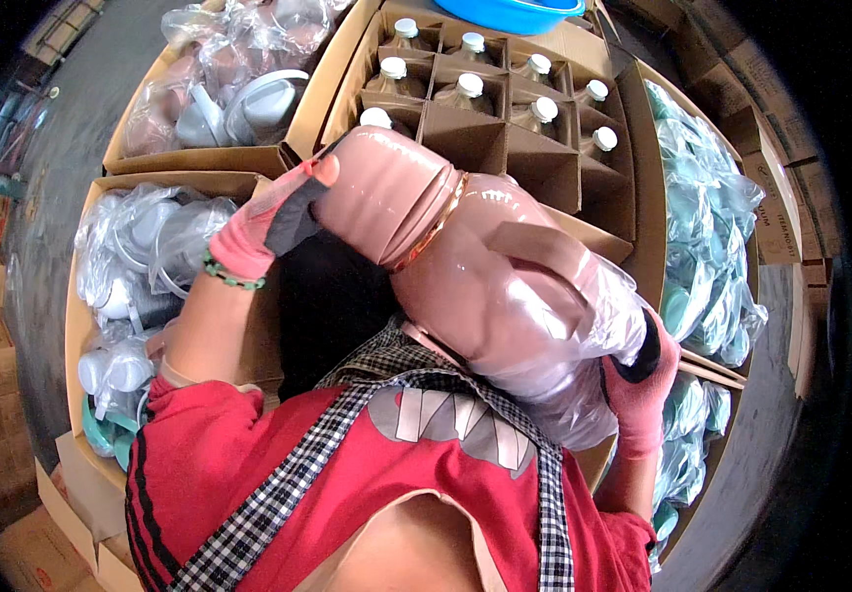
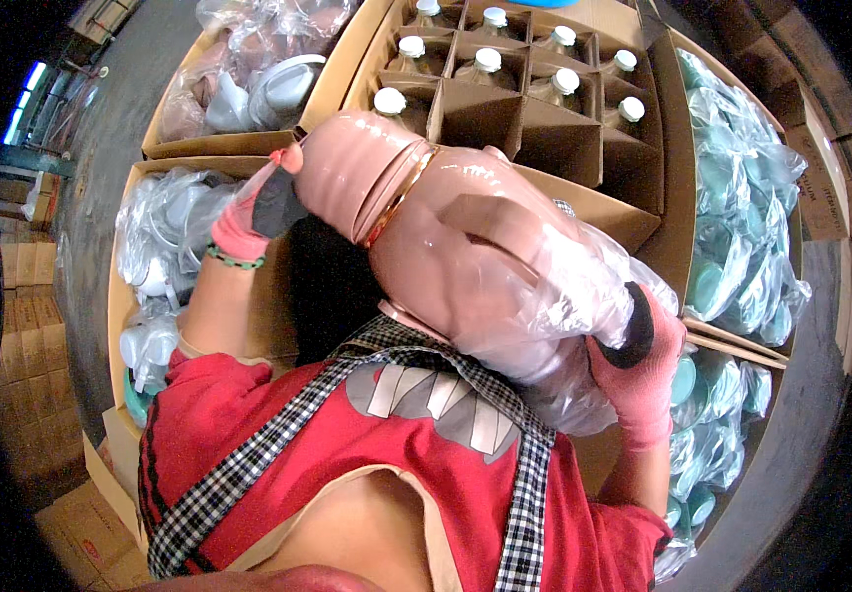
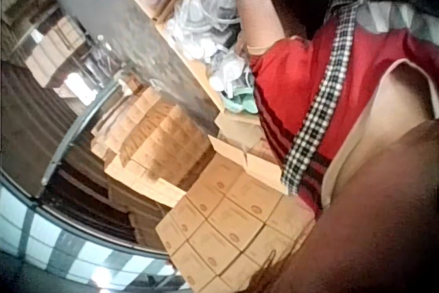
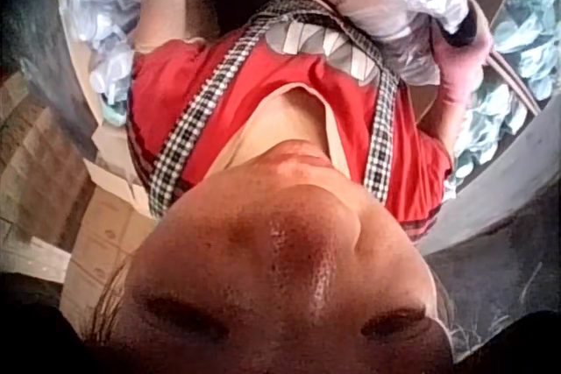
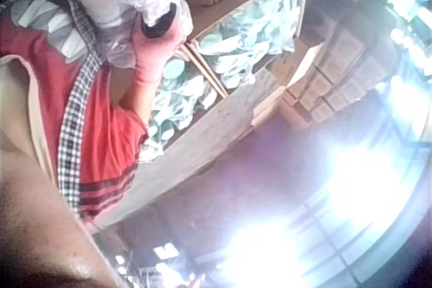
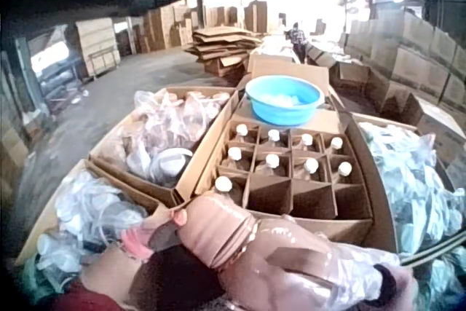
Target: The person assembles and packs plastic kitchenware, including pitchers and lids, into cardboard boxes. They remove items from plastic bags, fit lids onto pitchers, and place the assembled units into boxes lined with protective plastic.
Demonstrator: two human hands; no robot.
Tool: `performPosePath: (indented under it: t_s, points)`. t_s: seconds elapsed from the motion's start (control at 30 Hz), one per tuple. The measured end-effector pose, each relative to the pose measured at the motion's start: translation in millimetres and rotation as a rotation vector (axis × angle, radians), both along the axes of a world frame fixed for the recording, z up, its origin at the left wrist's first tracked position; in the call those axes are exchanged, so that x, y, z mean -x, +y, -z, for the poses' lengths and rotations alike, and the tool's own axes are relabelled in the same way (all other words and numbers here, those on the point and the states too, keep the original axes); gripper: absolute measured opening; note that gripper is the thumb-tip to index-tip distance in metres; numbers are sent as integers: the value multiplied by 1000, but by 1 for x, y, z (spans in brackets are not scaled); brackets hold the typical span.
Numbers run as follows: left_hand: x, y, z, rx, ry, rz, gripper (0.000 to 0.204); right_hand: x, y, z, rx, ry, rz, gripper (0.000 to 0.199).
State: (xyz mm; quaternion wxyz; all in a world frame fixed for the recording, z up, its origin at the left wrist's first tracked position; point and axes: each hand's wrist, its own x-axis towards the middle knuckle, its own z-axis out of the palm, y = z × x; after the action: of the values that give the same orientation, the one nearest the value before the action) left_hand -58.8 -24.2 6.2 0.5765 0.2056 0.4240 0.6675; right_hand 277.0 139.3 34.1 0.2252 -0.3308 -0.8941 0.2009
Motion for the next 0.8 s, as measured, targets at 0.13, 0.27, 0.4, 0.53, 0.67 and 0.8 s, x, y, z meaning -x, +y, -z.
performPosePath:
  t_s: [0.13, 0.27, 0.4, 0.53, 0.67, 0.8]
  points:
    - [-9, -10, -20, -34, 693, -25, 65, -15, 1, 9, -82, 89, -36, 55]
    - [-31, -14, -27, -279, 1549, -41, 92, -25, 13, 16, -61, 78, -39, 57]
    - [-29, -12, -35, -175, 1168, 93, 83, -23, 18, 20, -168, 98, -72, 56]
    - [-23, -17, -35, 152, 678, 143, 72, -17, 18, 16, -123, 20, -127, 58]
    - [-34, -26, -27, -324, 1451, 67, 86, -31, 25, 25, -80, 134, -79, 58]
    - [-32, -19, -47, -347, 1378, 263, 98, -25, 32, 18, -82, 171, -84, 47]
